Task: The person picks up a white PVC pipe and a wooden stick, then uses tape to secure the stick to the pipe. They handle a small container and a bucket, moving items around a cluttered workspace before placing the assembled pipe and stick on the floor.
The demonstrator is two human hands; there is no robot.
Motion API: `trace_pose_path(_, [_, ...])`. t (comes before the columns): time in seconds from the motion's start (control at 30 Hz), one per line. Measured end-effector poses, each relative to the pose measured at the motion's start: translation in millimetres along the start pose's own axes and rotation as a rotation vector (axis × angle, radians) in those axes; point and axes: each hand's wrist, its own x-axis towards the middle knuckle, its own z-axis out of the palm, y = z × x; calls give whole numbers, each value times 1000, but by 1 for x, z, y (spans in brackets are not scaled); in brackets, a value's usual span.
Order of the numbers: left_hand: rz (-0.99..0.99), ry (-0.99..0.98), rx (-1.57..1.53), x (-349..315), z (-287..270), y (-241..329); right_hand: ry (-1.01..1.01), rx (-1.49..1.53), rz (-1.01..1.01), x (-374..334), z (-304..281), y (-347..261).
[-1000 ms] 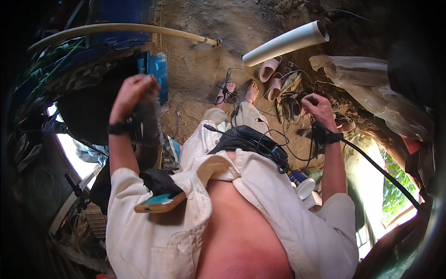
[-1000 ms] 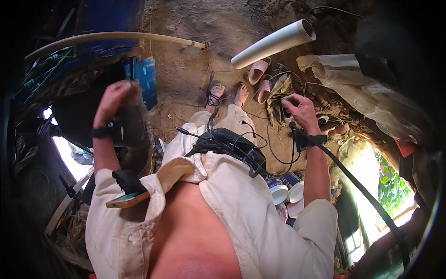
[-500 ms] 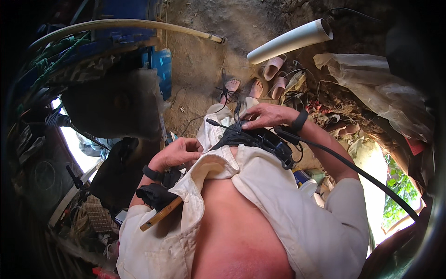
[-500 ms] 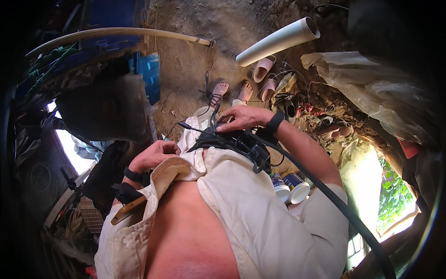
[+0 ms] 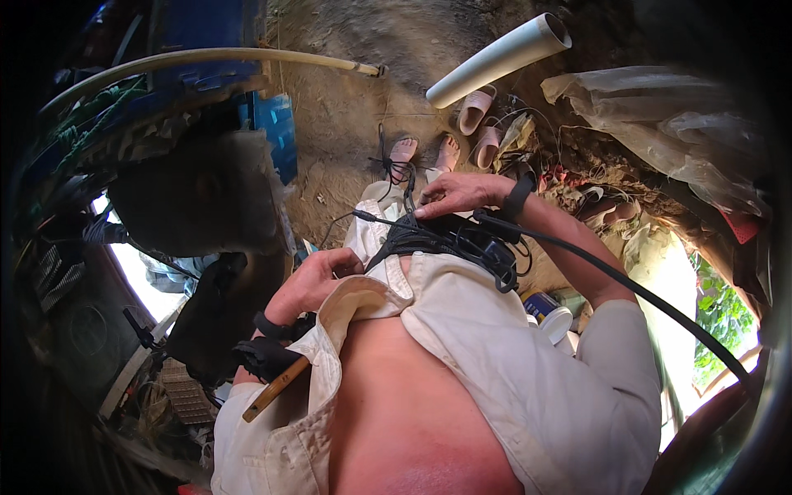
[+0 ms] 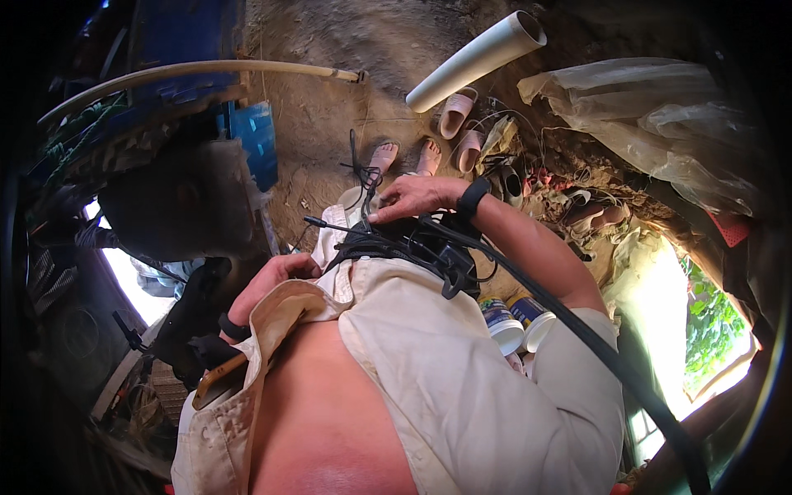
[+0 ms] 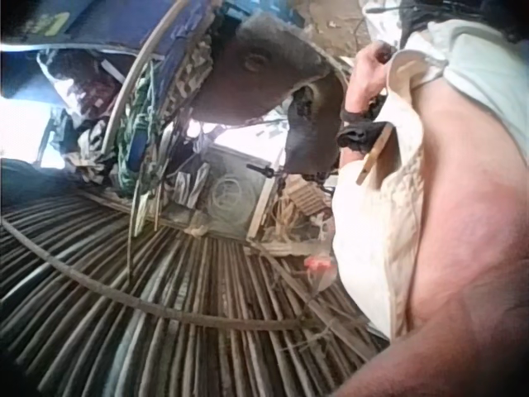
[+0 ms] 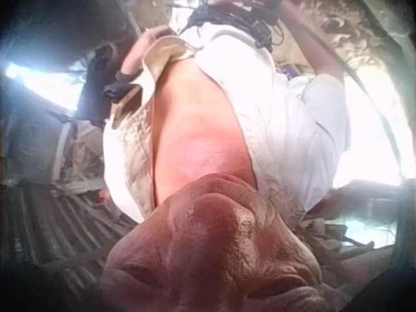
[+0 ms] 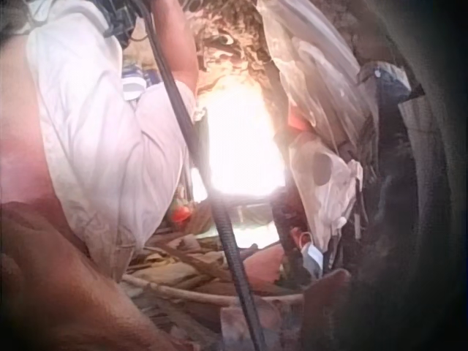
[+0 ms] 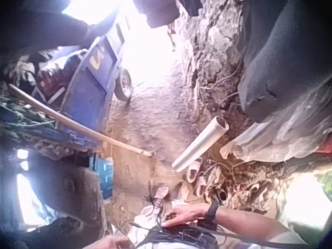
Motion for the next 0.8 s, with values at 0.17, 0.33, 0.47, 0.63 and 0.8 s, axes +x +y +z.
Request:
trace_pose_path(0.17, [164,40,286,3,5,14,31,-19,-44,-12,2,0])
trace_pose_path(0.33, [262,61,362,6,4,19,103,95,-83,-23,10,9])
trace_pose_path(0.47, [111,38,86,15,5,19,427,246,-257,-37,18,14])
trace_pose_path(0.63, [137,163,164,52,9,30,469,229,-315,-57,20,1])
trace_pose_path(0.8, [179,85,244,90,14,40,391,17,-325,-53,17,-23])
